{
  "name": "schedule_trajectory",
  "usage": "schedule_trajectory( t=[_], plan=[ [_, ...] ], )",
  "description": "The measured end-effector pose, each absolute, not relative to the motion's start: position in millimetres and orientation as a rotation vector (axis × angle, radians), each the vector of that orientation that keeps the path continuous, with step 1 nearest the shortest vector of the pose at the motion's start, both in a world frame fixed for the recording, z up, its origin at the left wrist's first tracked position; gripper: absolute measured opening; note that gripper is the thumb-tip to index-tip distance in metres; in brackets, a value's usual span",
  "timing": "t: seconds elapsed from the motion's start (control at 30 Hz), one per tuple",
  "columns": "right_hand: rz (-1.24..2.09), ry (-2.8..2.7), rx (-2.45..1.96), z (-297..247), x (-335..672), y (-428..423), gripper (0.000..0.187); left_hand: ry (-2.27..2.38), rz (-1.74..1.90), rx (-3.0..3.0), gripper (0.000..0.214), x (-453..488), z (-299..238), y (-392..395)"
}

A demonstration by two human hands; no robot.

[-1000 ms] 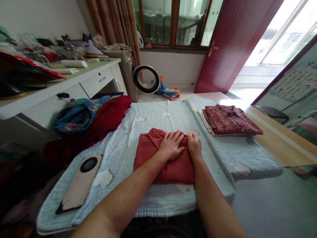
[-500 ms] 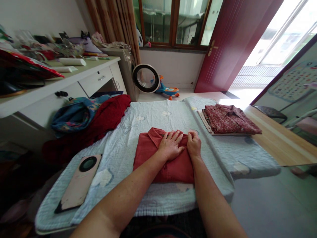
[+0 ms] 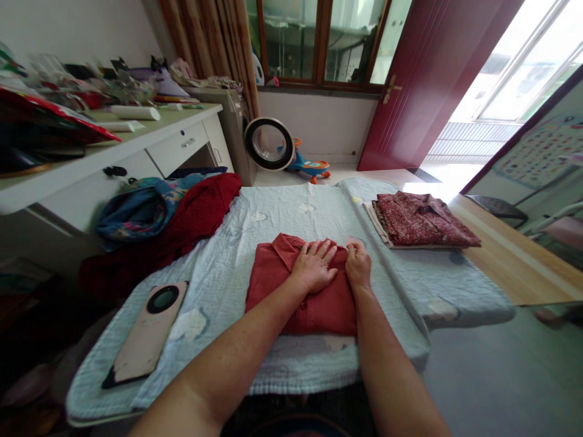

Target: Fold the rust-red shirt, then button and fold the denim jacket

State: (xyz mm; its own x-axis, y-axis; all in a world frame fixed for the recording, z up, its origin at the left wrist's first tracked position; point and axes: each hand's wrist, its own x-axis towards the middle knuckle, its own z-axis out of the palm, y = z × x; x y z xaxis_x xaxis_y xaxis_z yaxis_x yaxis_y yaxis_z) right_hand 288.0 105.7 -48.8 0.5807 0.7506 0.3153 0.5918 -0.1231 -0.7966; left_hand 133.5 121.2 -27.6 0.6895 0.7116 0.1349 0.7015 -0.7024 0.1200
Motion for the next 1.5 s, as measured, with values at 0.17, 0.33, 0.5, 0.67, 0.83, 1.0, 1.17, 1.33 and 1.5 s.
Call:
schedule_trajectory(
  t=[0.17, 0.33, 0.5, 0.67, 0.83, 1.0, 1.17, 1.33, 1.5],
  plan=[
    [0.228, -1.13, -1.86, -48.6, 287.1, 103.9, 0.038, 1.184, 0.264, 2.823, 0.064, 133.6, -29.1, 122.1],
    [0.241, -1.2, -1.913, -50.4, 283.7, 105.9, 0.028, 1.18, 0.279, 2.827, 0.067, 135.0, -30.4, 122.7],
    [0.207, -1.164, -1.941, -50.5, 285.6, 110.1, 0.031, 1.191, 0.289, 2.819, 0.071, 135.1, -30.7, 122.3],
    [0.204, -1.164, -1.936, -46.8, 286.3, 109.9, 0.039, 1.187, 0.273, 2.817, 0.071, 134.3, -28.9, 121.8],
    [0.228, -1.237, -2.057, -44.7, 282.5, 109.4, 0.026, 1.19, 0.269, 2.832, 0.07, 134.1, -27.6, 120.8],
    [0.211, -1.249, -2.146, -43.6, 280.5, 111.2, 0.027, 1.191, 0.291, 2.842, 0.07, 134.3, -28.6, 120.9],
    [0.195, -1.222, -2.131, -41.1, 282.4, 110.7, 0.037, 1.188, 0.288, 2.829, 0.07, 134.1, -26.7, 120.7],
    [0.216, -1.207, -2.074, -40.2, 282.2, 104.8, 0.033, 1.186, 0.287, 2.822, 0.07, 133.4, -26.6, 120.4],
    [0.261, -1.144, -1.972, -41.9, 280.5, 102.8, 0.028, 1.192, 0.294, 2.8, 0.067, 134.4, -26.8, 119.2]
  ],
)
